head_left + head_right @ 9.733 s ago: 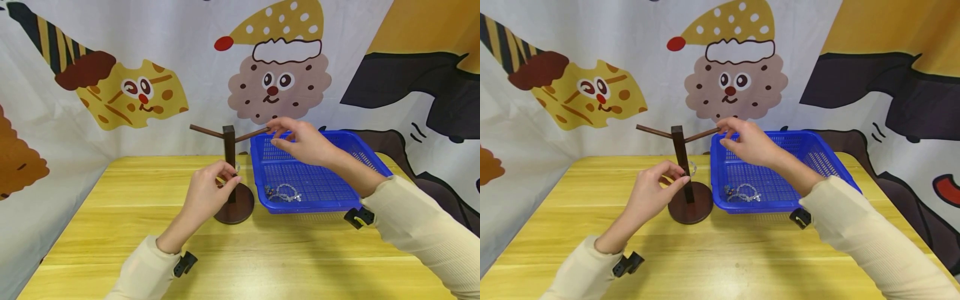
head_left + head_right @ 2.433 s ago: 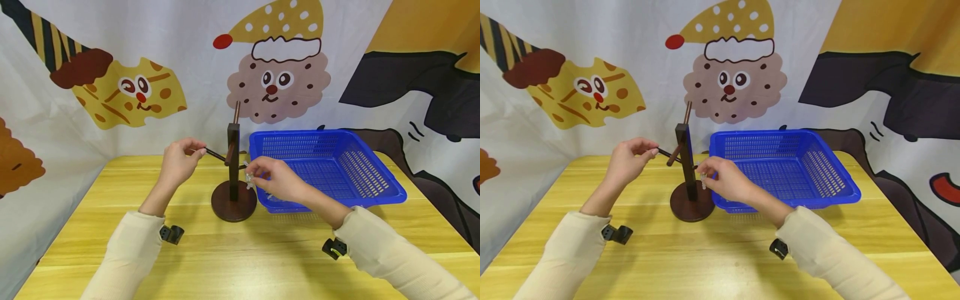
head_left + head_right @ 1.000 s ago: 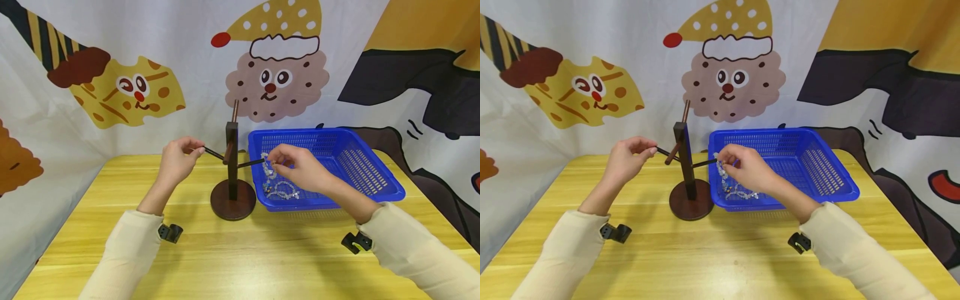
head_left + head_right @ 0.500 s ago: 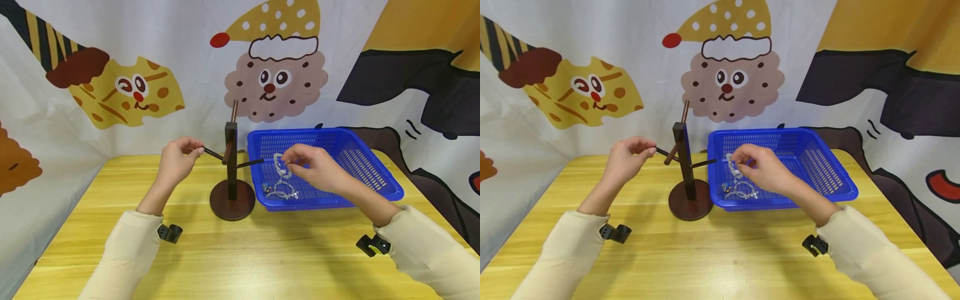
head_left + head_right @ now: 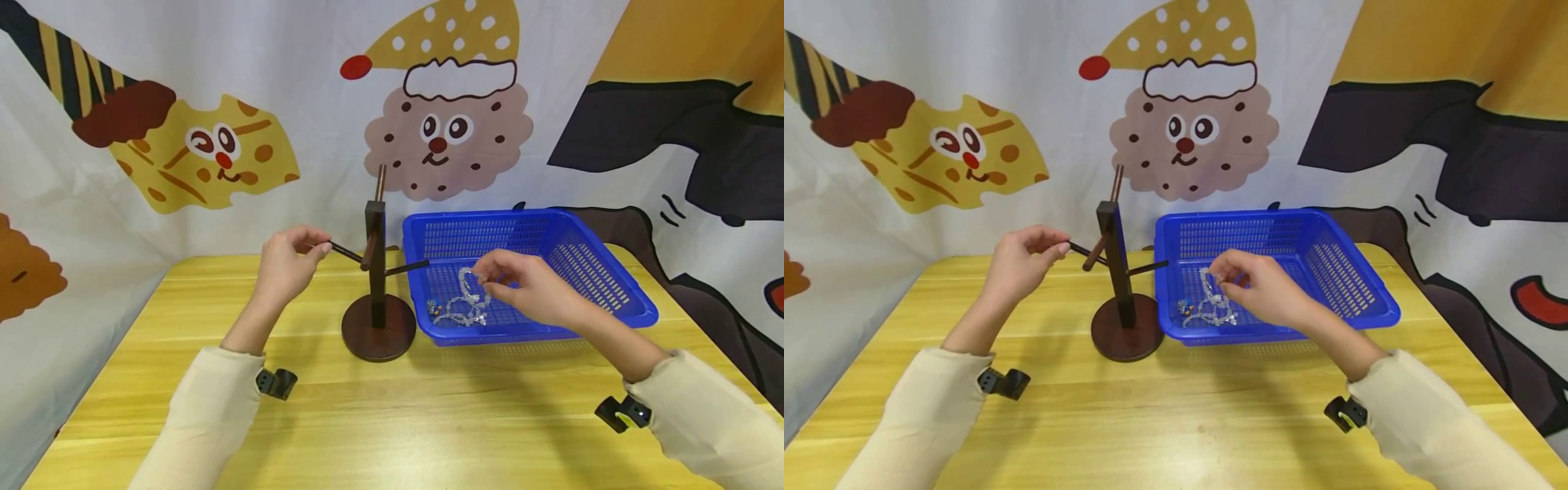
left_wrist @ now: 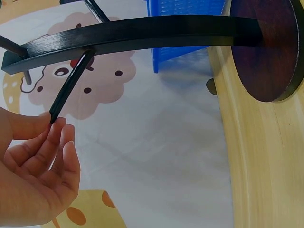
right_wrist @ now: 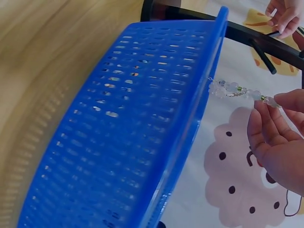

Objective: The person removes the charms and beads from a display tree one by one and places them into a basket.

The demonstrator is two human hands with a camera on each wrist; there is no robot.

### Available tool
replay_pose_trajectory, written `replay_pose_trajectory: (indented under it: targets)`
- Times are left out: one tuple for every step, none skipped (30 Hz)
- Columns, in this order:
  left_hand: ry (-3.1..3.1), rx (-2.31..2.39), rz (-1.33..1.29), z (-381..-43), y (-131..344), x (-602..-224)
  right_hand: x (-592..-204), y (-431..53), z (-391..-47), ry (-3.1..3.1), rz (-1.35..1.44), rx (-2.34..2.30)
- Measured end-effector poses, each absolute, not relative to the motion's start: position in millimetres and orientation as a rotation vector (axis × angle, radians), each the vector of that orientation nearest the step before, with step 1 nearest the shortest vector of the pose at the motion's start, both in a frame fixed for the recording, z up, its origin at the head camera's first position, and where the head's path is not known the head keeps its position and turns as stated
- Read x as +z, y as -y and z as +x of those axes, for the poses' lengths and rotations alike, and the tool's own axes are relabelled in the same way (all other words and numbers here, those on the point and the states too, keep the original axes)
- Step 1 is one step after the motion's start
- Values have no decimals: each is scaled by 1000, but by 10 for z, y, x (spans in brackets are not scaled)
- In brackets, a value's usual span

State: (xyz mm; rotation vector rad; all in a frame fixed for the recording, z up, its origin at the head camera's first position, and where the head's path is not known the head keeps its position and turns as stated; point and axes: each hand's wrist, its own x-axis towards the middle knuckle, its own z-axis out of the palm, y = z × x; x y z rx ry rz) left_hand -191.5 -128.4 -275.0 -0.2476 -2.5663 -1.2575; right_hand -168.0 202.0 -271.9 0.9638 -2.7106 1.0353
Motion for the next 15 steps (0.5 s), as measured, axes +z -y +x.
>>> replay_pose_trajectory:
  targets:
    - [2566,-1257,-248,-1914,1284,-2751,-2730,-2027,-1677,2712,961,1038]
    - [2565,-1256,-250,-1913,1285,-2750,-2742,-2034,-1675,2711,961,1046]
    - [2565,-1255,-251,-1913,1285,-2750,-2757,-2038,-1674,2710,963,1057]
    - [2564,-1254,-253,-1912,1285,-2749,-2772,-2043,-1673,2712,964,1066]
    - [2562,-1253,-255,-1912,1285,-2749,-2791,-2048,-1672,2713,967,1074]
    - [2560,-1253,-257,-1911,1285,-2749,-2812,-2052,-1673,2712,972,1080]
    - [2559,-1253,-258,-1911,1284,-2749,-2834,-2056,-1673,2717,975,1083]
    - [2558,-1253,-259,-1910,1283,-2749,-2858,-2059,-1674,2722,980,1089]
    - [2556,-1253,-260,-1909,1283,-2749,-2882,-2063,-1675,2730,983,1091]
    - [2556,-1253,-260,-1908,1282,-2749,-2904,-2066,-1674,2738,985,1093]
    - [2556,-1253,-260,-1906,1282,-2749,-2926,-2068,-1674,2745,987,1095]
    - [2556,-1252,-259,-1905,1282,-2749,-2942,-2068,-1673,2749,990,1097]
    - [2557,-1251,-258,-1904,1283,-2750,-2958,-2068,-1673,2756,989,1099]
    - [2557,-1250,-257,-1903,1283,-2751,-2973,-2067,-1672,2760,990,1102]
    - [2557,-1248,-258,-1902,1284,-2751,-2986,-2067,-1672,2765,986,1105]
